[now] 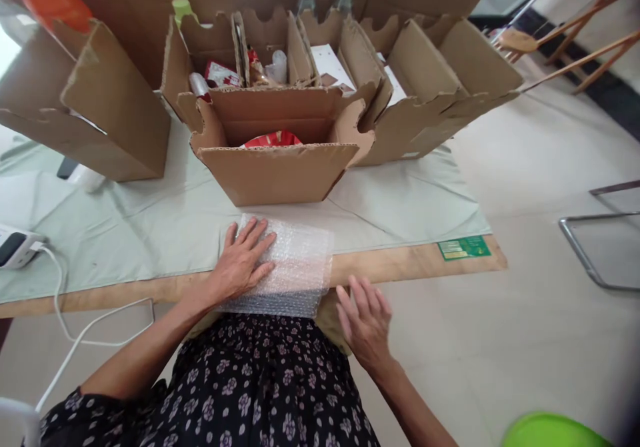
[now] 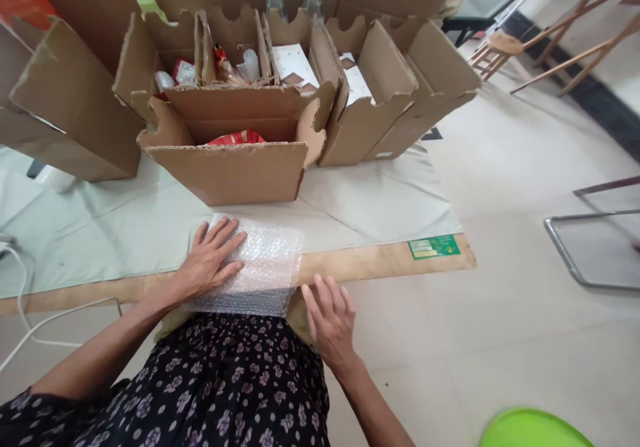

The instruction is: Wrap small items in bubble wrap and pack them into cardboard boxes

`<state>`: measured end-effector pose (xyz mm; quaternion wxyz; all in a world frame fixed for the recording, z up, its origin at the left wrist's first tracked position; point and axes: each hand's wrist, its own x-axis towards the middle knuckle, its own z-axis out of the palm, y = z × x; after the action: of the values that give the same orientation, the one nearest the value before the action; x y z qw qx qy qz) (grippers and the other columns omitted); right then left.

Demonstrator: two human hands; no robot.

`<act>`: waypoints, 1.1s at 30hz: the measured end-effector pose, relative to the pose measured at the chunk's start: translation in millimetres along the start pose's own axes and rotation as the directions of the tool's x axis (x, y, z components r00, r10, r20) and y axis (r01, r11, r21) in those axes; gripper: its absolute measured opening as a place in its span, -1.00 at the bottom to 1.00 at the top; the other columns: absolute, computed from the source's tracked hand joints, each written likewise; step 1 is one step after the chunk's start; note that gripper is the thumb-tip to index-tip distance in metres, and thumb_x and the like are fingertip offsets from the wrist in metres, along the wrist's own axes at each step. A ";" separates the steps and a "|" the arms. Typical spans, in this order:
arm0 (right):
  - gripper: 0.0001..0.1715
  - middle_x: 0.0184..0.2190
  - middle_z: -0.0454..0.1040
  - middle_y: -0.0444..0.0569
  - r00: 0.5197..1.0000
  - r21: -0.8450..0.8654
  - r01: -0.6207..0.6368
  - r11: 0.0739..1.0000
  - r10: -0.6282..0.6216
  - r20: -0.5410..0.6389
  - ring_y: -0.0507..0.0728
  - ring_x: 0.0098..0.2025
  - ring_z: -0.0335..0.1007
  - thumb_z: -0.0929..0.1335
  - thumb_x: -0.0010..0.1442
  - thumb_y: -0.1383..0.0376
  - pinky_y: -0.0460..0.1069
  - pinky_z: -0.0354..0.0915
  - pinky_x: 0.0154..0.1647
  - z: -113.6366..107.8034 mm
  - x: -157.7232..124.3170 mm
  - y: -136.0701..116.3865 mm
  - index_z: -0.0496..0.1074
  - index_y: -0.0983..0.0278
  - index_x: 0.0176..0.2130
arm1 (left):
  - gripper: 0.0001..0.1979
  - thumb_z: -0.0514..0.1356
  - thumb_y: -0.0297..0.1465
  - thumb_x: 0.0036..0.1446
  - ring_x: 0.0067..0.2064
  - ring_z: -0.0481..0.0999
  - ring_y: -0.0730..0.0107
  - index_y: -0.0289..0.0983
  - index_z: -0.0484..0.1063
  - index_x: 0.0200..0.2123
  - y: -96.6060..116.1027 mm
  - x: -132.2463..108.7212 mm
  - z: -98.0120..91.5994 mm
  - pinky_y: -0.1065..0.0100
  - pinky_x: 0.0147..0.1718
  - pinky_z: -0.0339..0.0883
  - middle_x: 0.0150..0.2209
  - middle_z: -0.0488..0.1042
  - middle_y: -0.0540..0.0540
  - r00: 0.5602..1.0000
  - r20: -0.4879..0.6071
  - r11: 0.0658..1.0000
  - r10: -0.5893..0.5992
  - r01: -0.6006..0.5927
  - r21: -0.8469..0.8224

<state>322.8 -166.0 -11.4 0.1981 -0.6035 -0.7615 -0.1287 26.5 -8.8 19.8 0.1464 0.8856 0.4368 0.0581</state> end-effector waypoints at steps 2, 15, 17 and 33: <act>-0.48 0.20 0.51 0.11 1.000 0.000 0.021 1.000 -0.021 -0.010 0.28 0.34 0.30 0.36 0.29 0.44 0.23 0.14 0.34 19.2 3.1 -14.9 0.41 0.16 0.20 | -0.44 0.13 -0.17 0.37 0.52 -0.01 -0.15 -0.17 0.24 0.36 0.1 1.0 0.1 -0.33 0.42 -0.22 0.49 0.10 -0.24 1.000 0.011 1.000 -0.002 0.002 -0.012; -0.64 -0.08 0.66 0.05 0.918 0.802 -0.375 0.464 0.310 0.250 0.23 -0.03 0.60 0.31 0.40 0.11 0.15 0.47 0.03 -17.0 60.9 -26.5 0.59 0.19 0.00 | -0.28 -0.05 0.15 0.35 0.48 0.15 0.02 -0.07 0.21 0.42 -24.7 -58.9 -57.1 -0.07 0.45 0.00 0.41 0.28 -0.18 0.998 0.059 0.562 0.015 0.040 -0.826; -0.67 -0.20 0.67 0.03 0.815 0.770 -0.541 0.339 0.437 0.380 0.19 -0.16 0.61 0.34 0.36 0.09 0.09 0.51 -0.11 -13.3 69.0 -30.0 0.60 0.22 -0.08 | -0.06 0.07 0.29 0.18 0.45 0.22 -0.07 -0.11 0.10 0.46 -19.6 -69.1 -58.0 -0.08 0.43 0.06 0.39 0.31 -0.25 0.997 0.080 0.491 -0.004 0.072 -0.868; -0.56 -0.06 0.62 0.16 0.879 0.326 -0.461 0.825 0.476 0.037 0.32 -0.04 0.51 0.37 0.31 0.03 0.25 0.36 0.04 11.5 77.1 -9.7 0.53 0.26 0.02 | -0.47 0.21 -0.36 0.22 -0.14 0.57 0.05 -0.33 0.39 0.25 12.0 -3.6 -33.2 0.07 -0.02 0.42 -0.21 0.59 -0.20 0.927 -0.042 0.926 -0.372 0.368 -0.079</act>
<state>296.8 -96.3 14.0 0.3376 -0.7275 -0.5961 0.0375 25.7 -11.7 55.2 0.1730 0.7797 0.5977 0.0697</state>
